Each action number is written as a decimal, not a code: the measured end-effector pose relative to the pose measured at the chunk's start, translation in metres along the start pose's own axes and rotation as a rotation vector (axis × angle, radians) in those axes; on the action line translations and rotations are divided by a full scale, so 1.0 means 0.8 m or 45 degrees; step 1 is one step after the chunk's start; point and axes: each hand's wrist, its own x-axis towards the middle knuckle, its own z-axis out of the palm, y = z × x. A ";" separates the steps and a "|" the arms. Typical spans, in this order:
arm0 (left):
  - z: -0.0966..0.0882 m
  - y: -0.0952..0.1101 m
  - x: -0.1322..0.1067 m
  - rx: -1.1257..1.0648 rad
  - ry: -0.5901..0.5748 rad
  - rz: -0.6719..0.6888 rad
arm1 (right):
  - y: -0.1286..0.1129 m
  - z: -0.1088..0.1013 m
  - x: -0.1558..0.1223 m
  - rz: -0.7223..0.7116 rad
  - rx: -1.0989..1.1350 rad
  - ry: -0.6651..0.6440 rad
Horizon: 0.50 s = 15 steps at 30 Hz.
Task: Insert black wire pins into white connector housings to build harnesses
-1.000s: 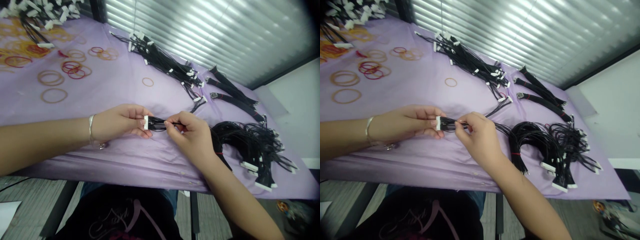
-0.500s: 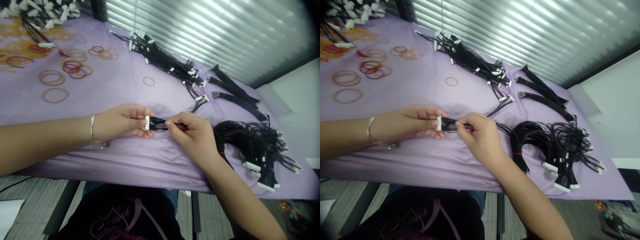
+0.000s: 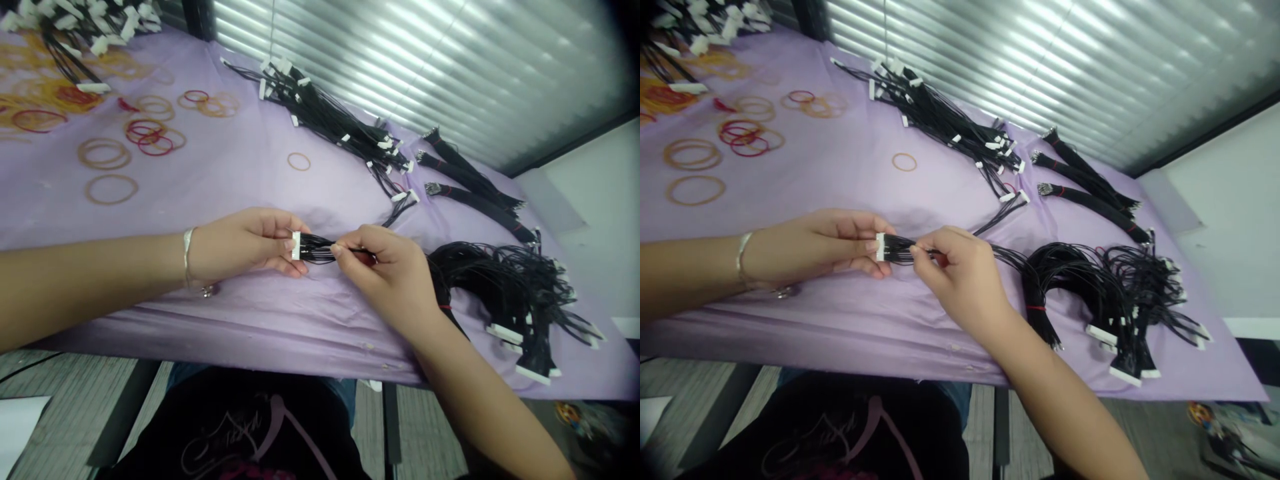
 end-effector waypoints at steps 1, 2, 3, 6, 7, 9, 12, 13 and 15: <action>0.000 0.000 0.000 0.003 0.002 0.000 | 0.000 0.000 0.000 -0.010 0.002 -0.008; 0.000 0.000 0.000 0.006 0.005 0.001 | -0.001 0.000 0.000 -0.021 0.002 -0.015; 0.000 0.000 0.000 0.008 0.009 0.001 | -0.001 -0.001 -0.001 -0.033 0.000 -0.021; 0.001 0.001 0.000 0.009 0.016 -0.005 | -0.002 -0.002 -0.001 -0.056 -0.003 -0.020; 0.001 0.001 0.000 0.010 0.017 -0.005 | -0.001 -0.002 -0.001 -0.052 -0.006 -0.012; 0.001 0.001 -0.001 0.012 0.011 0.000 | 0.000 0.000 0.000 -0.027 -0.017 0.010; 0.000 0.000 -0.001 0.017 0.006 0.002 | 0.003 0.003 0.000 0.020 -0.039 0.034; 0.000 0.000 -0.001 0.019 0.003 0.000 | 0.004 0.004 0.000 0.035 -0.041 0.035; 0.000 0.000 0.000 0.027 0.006 0.000 | 0.006 0.005 0.000 0.065 -0.038 0.035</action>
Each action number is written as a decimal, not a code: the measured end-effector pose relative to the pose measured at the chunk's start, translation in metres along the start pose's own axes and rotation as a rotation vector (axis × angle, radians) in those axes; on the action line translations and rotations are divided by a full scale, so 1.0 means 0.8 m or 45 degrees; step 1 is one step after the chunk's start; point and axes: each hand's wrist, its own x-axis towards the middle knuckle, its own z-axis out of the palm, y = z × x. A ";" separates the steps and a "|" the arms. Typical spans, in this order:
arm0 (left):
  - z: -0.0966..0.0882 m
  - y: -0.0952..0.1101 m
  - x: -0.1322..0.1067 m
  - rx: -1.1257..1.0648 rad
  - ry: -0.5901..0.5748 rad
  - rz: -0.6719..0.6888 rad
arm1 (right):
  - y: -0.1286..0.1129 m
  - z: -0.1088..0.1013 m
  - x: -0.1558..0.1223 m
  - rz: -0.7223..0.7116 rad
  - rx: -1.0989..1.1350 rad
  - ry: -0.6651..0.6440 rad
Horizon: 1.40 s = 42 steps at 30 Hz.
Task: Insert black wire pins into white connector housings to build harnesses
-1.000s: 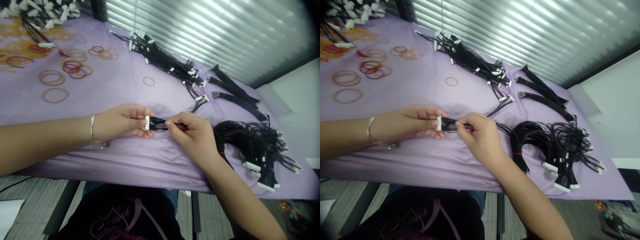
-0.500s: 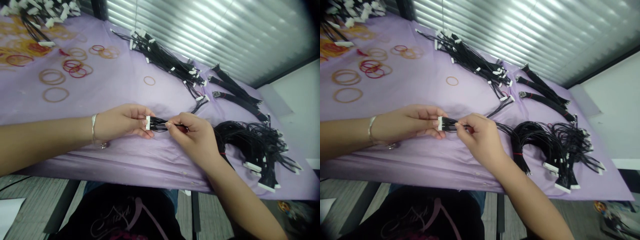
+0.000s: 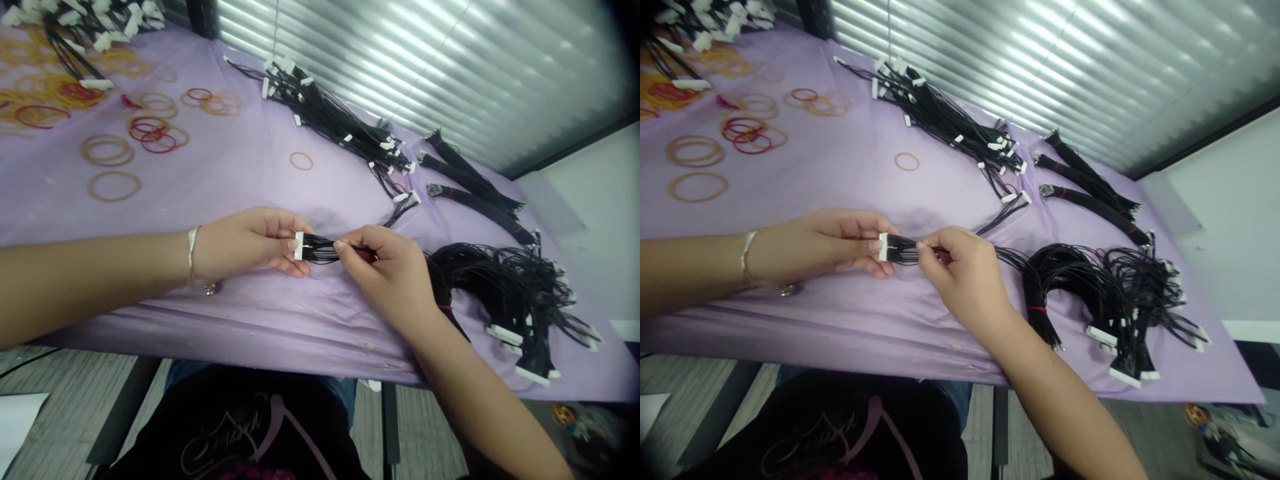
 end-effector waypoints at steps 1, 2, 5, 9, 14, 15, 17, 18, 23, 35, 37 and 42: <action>0.000 0.000 0.000 0.004 0.004 0.002 | 0.000 0.001 0.000 0.014 0.002 0.003; 0.000 0.000 0.000 0.006 0.009 0.005 | 0.001 0.001 0.000 0.024 0.006 0.006; 0.001 0.001 0.001 -0.007 0.017 0.002 | 0.000 0.001 0.000 0.036 0.028 0.007; 0.002 0.001 0.001 -0.023 0.015 -0.019 | -0.001 0.000 0.000 0.062 0.051 -0.009; 0.002 0.001 0.001 -0.032 0.028 -0.007 | -0.001 -0.001 0.000 0.066 0.036 -0.009; 0.001 0.001 0.001 -0.036 0.026 -0.001 | -0.001 0.000 0.000 0.064 0.035 -0.008; 0.001 0.001 0.001 -0.036 0.015 0.013 | -0.002 0.000 -0.001 0.059 0.037 0.002; 0.001 0.001 0.001 -0.032 0.013 0.017 | -0.001 0.001 -0.001 0.055 0.042 0.008; 0.005 0.004 -0.001 -0.029 0.069 -0.015 | 0.000 0.000 -0.001 0.020 0.061 -0.014; 0.006 0.005 -0.001 -0.002 0.094 -0.032 | -0.001 -0.003 0.000 0.031 0.066 -0.077; 0.006 0.005 -0.001 0.015 0.090 -0.027 | -0.001 -0.003 0.000 0.032 0.075 -0.069; 0.004 0.003 -0.001 0.018 0.073 0.001 | 0.000 0.002 -0.001 0.044 0.086 -0.014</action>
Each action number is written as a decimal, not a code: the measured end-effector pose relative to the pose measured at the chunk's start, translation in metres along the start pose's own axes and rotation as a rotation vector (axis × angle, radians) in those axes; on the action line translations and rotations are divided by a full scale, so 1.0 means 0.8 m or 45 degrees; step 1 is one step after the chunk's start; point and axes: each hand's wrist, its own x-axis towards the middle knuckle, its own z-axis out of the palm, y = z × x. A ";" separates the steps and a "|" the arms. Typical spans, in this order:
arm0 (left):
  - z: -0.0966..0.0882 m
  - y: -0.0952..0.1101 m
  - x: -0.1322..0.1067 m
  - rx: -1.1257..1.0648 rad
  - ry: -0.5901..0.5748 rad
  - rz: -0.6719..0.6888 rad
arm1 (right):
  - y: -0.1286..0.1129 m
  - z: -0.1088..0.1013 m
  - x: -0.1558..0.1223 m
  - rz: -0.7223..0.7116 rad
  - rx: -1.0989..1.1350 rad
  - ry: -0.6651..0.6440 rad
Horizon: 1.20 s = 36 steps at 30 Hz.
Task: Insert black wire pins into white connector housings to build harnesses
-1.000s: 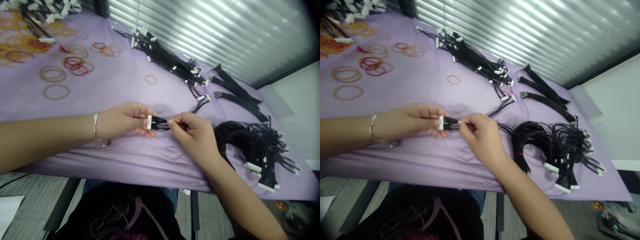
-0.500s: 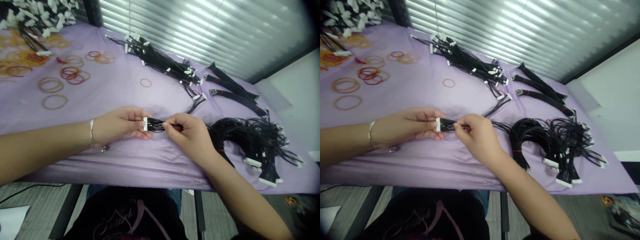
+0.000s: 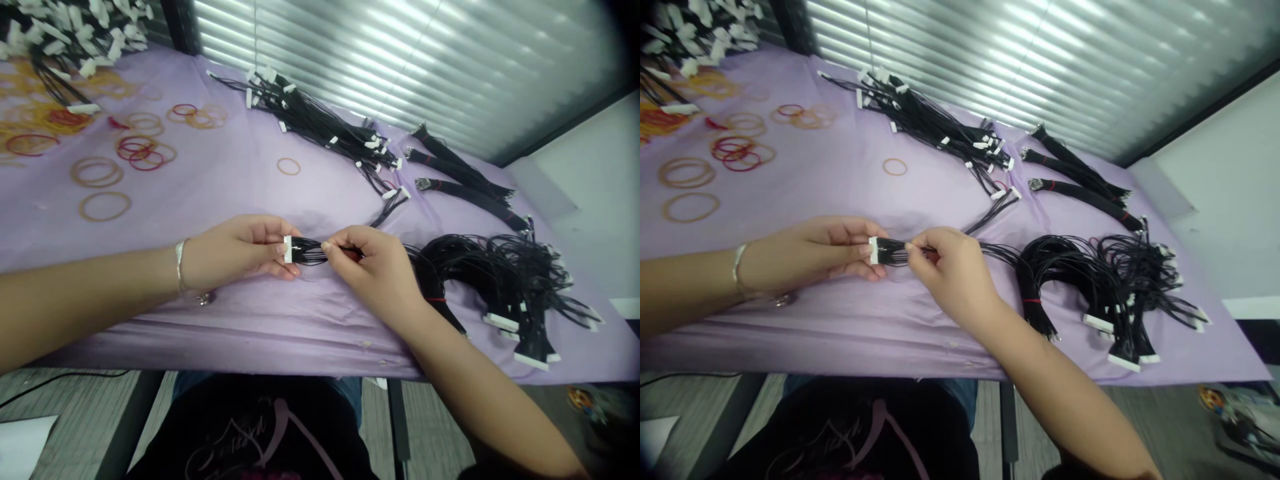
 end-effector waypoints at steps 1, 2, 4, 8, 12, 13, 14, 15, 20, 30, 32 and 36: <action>0.000 -0.001 0.000 0.001 0.001 -0.001 | 0.000 0.001 0.000 0.003 0.000 0.004; 0.000 -0.001 0.001 0.002 0.001 0.000 | 0.000 0.002 0.000 0.008 -0.001 0.002; -0.001 -0.002 0.002 0.006 0.006 0.007 | 0.000 0.003 0.000 0.014 -0.003 -0.004; -0.002 -0.003 0.003 0.022 -0.005 0.008 | -0.002 0.002 -0.001 0.027 0.004 -0.022; -0.002 -0.002 0.002 0.032 -0.037 0.011 | -0.003 -0.002 -0.001 0.054 0.018 -0.039; -0.002 -0.002 0.002 0.034 -0.037 0.013 | -0.003 -0.002 0.000 0.053 0.018 -0.040; -0.002 -0.002 0.001 0.033 -0.038 0.016 | -0.002 -0.003 0.000 0.050 0.014 -0.041; -0.002 -0.002 0.001 0.032 -0.040 0.019 | -0.002 -0.003 0.000 0.046 0.010 -0.043; -0.002 -0.003 0.000 0.038 -0.035 0.020 | -0.003 -0.003 0.001 0.051 0.009 -0.055; 0.000 -0.002 -0.002 0.096 -0.007 0.024 | 0.001 0.001 0.000 0.030 -0.043 -0.070; 0.001 -0.001 -0.003 0.111 -0.001 0.032 | 0.001 0.002 0.000 0.042 -0.038 -0.072; 0.002 0.001 -0.004 0.118 -0.010 0.033 | 0.000 0.002 0.001 0.101 -0.004 -0.102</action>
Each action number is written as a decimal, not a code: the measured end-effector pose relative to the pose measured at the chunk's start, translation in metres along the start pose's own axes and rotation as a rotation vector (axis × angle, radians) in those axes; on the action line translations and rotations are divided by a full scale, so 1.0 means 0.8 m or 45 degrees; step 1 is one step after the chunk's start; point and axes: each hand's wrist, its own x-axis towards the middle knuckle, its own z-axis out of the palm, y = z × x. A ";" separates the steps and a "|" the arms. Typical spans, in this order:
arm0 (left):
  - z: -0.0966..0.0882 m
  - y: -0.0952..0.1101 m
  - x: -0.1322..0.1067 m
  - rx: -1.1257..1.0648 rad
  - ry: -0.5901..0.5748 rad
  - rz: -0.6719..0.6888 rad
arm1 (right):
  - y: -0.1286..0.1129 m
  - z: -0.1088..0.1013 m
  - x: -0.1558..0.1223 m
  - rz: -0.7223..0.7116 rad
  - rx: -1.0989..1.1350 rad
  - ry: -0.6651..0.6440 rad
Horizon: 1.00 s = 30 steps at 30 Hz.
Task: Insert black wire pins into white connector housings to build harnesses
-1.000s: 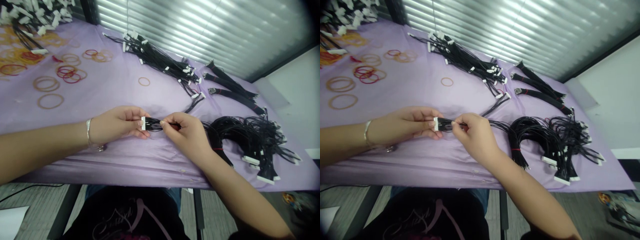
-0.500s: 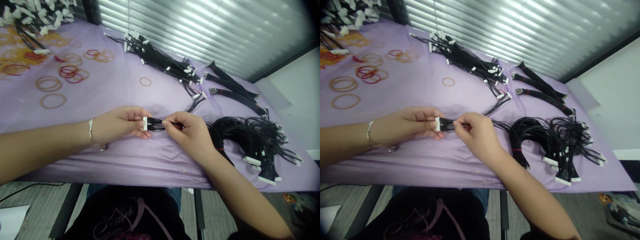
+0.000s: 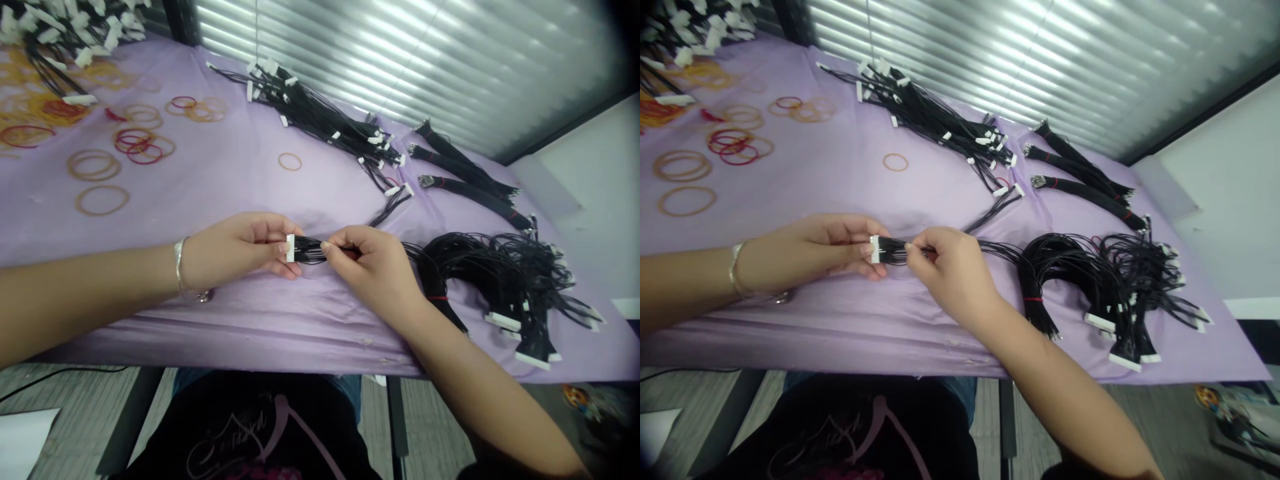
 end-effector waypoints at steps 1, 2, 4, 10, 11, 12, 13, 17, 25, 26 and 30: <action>0.000 0.000 0.000 -0.001 -0.002 -0.002 | 0.000 0.000 0.000 0.021 0.012 -0.013; 0.000 0.000 0.001 -0.003 -0.004 -0.002 | -0.001 0.000 0.001 0.044 0.028 -0.022; -0.001 -0.001 0.001 -0.008 -0.008 0.006 | -0.001 0.000 0.002 0.089 0.063 -0.035; -0.003 -0.004 0.002 -0.010 -0.028 0.019 | -0.003 0.000 0.001 0.118 0.119 -0.038; -0.004 -0.005 0.002 -0.014 -0.030 0.022 | -0.003 0.000 0.001 0.111 0.121 -0.045; -0.004 -0.005 0.002 -0.020 -0.034 0.024 | -0.003 -0.001 0.000 0.105 0.125 -0.053; -0.004 -0.005 0.002 -0.028 -0.035 0.022 | -0.003 -0.001 0.000 0.104 0.128 -0.064; -0.003 -0.004 0.003 -0.044 -0.014 -0.002 | -0.005 -0.004 0.001 0.128 0.142 -0.114; -0.002 -0.004 0.004 -0.052 -0.029 -0.015 | -0.006 -0.004 0.002 0.209 0.216 -0.177; -0.003 -0.004 0.004 -0.052 -0.033 -0.012 | -0.006 -0.005 0.002 0.220 0.219 -0.185; -0.003 -0.003 0.004 -0.055 -0.045 -0.014 | -0.006 -0.007 0.004 0.268 0.215 -0.231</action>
